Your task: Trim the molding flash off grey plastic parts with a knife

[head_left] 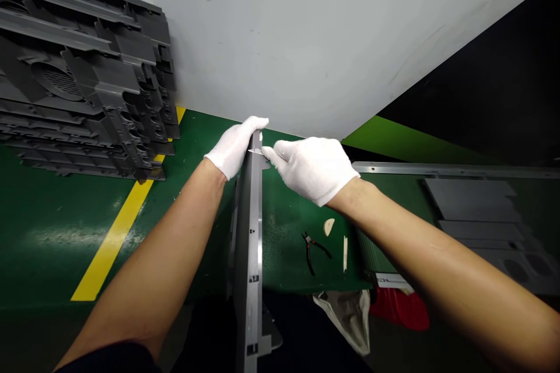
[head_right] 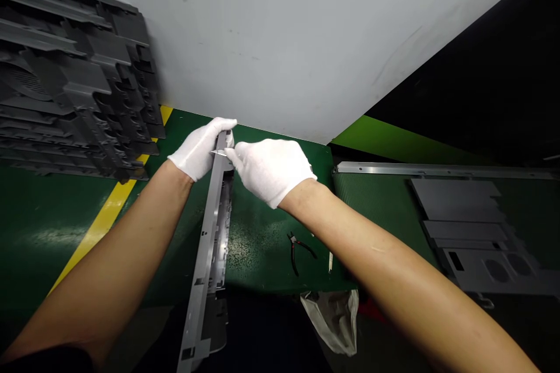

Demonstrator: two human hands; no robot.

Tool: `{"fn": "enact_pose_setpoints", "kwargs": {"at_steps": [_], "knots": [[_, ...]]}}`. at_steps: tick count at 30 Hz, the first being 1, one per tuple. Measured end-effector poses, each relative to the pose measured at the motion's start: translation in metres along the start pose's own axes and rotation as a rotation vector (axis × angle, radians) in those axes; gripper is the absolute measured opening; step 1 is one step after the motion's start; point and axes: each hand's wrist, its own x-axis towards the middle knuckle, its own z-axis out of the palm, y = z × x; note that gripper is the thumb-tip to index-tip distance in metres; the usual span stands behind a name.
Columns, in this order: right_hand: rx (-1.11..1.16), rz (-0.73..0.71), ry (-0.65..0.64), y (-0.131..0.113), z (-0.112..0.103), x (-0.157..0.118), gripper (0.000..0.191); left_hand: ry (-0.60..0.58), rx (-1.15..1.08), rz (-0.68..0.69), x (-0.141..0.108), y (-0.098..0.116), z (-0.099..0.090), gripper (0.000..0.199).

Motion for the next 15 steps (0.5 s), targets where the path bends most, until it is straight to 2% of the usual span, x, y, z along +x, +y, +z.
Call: {"fn": "enact_pose_setpoints", "kwargs": {"at_steps": [6,10,12,14,15], "knots": [[0.144,-0.047,-0.006,-0.003,0.002,-0.012,0.067,0.015,0.026,0.036,0.002,-0.001,-0.006,0.050],[0.575,0.084,0.093,0.004,0.007,-0.029,0.060,-0.034,0.023,0.020,-0.002,-0.002,-0.008,0.054],[0.829,0.187,0.122,0.010,0.012,-0.044,0.059,-0.097,0.073,0.055,-0.006,-0.002,-0.010,0.048],[1.024,0.285,0.080,0.016,0.022,-0.066,0.057,-0.166,0.160,0.097,-0.016,0.001,-0.013,0.046],[1.091,0.326,0.045,0.019,0.029,-0.078,0.057,-0.181,0.224,0.125,-0.023,0.002,-0.013,0.059]]}}
